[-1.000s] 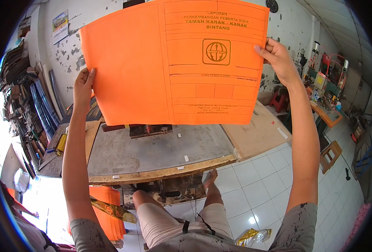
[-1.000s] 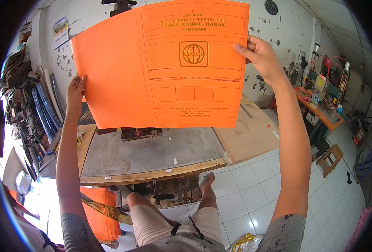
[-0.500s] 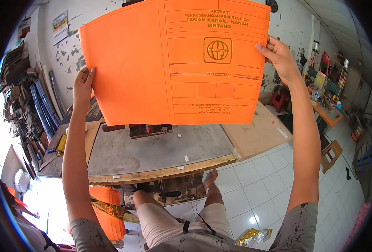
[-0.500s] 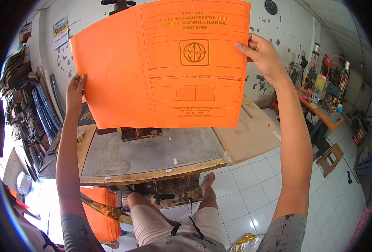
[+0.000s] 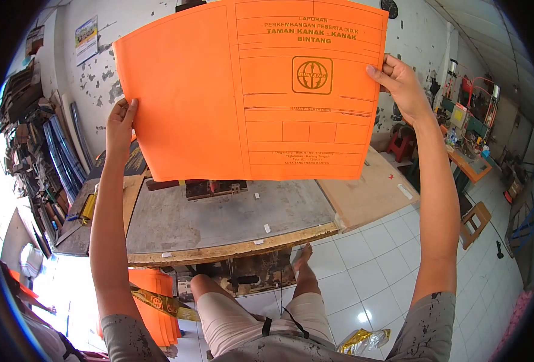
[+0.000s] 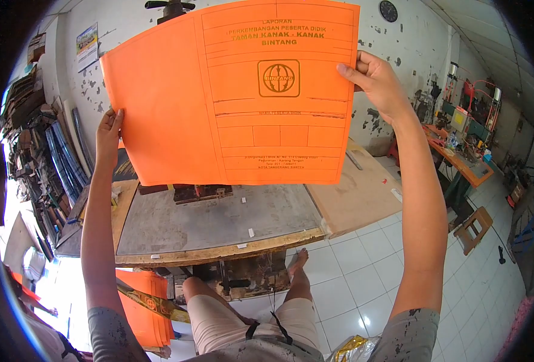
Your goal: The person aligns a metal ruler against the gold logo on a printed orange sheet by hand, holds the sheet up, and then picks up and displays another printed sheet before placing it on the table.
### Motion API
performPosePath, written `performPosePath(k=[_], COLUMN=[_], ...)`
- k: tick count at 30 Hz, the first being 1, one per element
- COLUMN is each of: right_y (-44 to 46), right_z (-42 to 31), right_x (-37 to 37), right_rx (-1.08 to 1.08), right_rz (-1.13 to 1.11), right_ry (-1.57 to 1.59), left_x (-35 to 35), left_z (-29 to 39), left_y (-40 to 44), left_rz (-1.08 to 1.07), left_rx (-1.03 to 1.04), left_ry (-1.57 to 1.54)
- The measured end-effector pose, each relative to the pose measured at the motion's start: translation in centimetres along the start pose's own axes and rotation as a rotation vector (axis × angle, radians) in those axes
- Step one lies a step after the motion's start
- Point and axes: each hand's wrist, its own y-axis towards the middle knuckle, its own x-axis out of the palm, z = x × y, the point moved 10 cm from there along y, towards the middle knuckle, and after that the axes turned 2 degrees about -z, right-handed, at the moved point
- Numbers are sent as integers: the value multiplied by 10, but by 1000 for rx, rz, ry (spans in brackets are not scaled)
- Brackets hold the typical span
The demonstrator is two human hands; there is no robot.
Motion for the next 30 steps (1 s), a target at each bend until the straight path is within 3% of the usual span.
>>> performPosePath(k=[30], right_y=[2], right_z=[2], right_x=[4], right_rx=[9], right_rz=[-20], right_ry=[4], left_x=[-4], left_z=[-5], left_y=[-3], left_rz=[31], left_rx=[0], left_ry=[7])
